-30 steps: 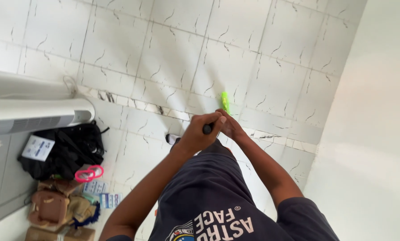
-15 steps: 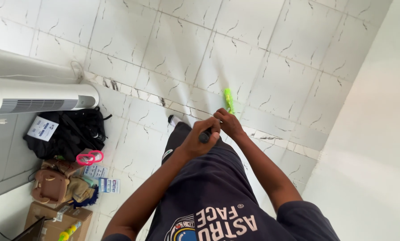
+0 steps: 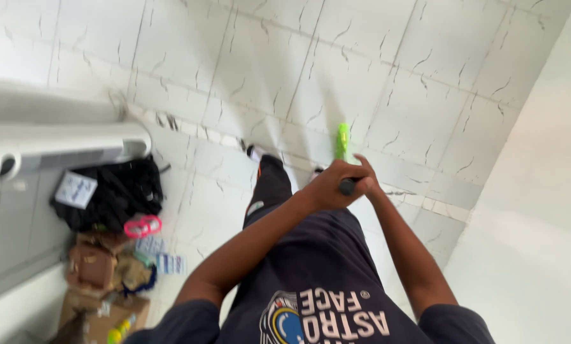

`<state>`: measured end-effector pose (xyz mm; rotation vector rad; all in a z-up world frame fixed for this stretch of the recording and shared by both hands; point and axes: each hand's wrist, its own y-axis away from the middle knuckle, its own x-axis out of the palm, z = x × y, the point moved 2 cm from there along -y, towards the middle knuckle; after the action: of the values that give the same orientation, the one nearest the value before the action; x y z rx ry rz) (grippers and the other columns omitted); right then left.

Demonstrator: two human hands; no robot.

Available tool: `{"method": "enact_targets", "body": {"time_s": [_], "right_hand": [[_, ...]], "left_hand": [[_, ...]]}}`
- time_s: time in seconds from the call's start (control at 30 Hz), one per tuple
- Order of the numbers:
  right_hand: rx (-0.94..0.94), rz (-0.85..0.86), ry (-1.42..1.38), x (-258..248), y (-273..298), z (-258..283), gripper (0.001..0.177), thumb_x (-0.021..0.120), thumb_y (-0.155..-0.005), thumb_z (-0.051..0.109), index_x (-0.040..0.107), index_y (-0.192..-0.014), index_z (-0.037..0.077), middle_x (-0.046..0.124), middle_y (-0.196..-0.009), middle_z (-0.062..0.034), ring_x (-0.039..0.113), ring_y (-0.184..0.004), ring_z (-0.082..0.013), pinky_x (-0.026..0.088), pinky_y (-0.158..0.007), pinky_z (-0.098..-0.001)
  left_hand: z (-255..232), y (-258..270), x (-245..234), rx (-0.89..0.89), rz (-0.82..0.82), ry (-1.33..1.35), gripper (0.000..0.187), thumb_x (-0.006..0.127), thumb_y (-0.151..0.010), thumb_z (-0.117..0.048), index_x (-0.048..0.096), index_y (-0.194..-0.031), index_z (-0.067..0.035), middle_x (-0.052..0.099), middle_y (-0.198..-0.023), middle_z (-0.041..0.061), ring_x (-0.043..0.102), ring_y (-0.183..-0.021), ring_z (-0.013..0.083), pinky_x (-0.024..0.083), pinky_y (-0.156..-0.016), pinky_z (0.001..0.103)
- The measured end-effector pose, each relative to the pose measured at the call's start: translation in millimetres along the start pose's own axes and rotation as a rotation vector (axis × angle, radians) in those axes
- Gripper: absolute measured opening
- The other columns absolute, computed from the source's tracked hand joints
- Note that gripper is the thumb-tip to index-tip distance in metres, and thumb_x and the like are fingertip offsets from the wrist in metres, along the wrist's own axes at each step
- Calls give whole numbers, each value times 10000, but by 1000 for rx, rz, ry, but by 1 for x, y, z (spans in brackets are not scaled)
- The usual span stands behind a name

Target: The person sweeps the tiled floor using a broom, moving around a doorway and various objects including a rolled-up rug, a fan, and bags.

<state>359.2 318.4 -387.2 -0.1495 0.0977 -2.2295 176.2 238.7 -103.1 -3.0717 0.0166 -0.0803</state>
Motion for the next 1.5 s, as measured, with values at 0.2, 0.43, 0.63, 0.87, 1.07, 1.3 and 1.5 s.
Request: {"method": "enact_targets", "body": {"time_s": [0.2,0.43,0.63,0.87,1.07,1.3,1.5], "right_hand": [[1362,-382,-718,43,-44,-47,655,367,-1050,436,459,-1314,-156,616,-1272,-263,603,-1190,-341,491,-1023,-410],[1423,-573,-657,171,-158,-113,129,395,-932,83,485,-957,-6,535,-784,-145,537,-636,-234,488,-592,-411],[1279,-400,-803,273,-255,-153,158,355,-871,-5,427,-740,46,439,-585,-76,443,-477,-190,419,-458,-324],[1250,-234,-998,346,-336,-165,196,390,-979,83,397,-784,74,413,-624,1,420,-495,-89,360,-435,-229],[1196,-352,-1016,347,-335,-137,213,396,-1020,82,380,-808,64,454,-683,-21,440,-549,-94,392,-485,-231],[1337,-611,-769,300,-294,-144,100,357,-924,13,379,-833,48,423,-630,-59,422,-514,-158,426,-487,-298],[1456,-450,-855,312,-318,-158,130,348,-912,36,399,-795,62,445,-619,-41,409,-477,-130,419,-449,-284]], "left_hand": [[24,11,-82,-27,45,-26,220,642,-1026,-178,653,-875,-19,584,-606,89,536,-504,166,427,-537,320],[-2,38,-191,-76,-149,-179,166,654,-968,-151,693,-886,-12,609,-680,128,588,-589,253,469,-609,365],[-25,41,-267,-189,45,-338,319,642,-925,-109,528,-638,-26,497,-543,119,495,-499,278,402,-559,409],[-42,42,-318,-146,7,-448,237,666,-824,-111,536,-631,-67,502,-525,91,507,-508,261,411,-541,412],[-75,41,-343,-97,21,-405,267,703,-830,-133,555,-615,-73,505,-529,79,514,-506,247,412,-539,403],[-72,29,-366,-244,-18,-171,237,676,-901,-124,614,-687,-45,558,-566,81,523,-468,231,420,-499,373],[-46,10,-353,-226,100,-275,294,669,-892,-169,577,-636,-56,514,-540,120,520,-497,281,419,-534,414]]}}
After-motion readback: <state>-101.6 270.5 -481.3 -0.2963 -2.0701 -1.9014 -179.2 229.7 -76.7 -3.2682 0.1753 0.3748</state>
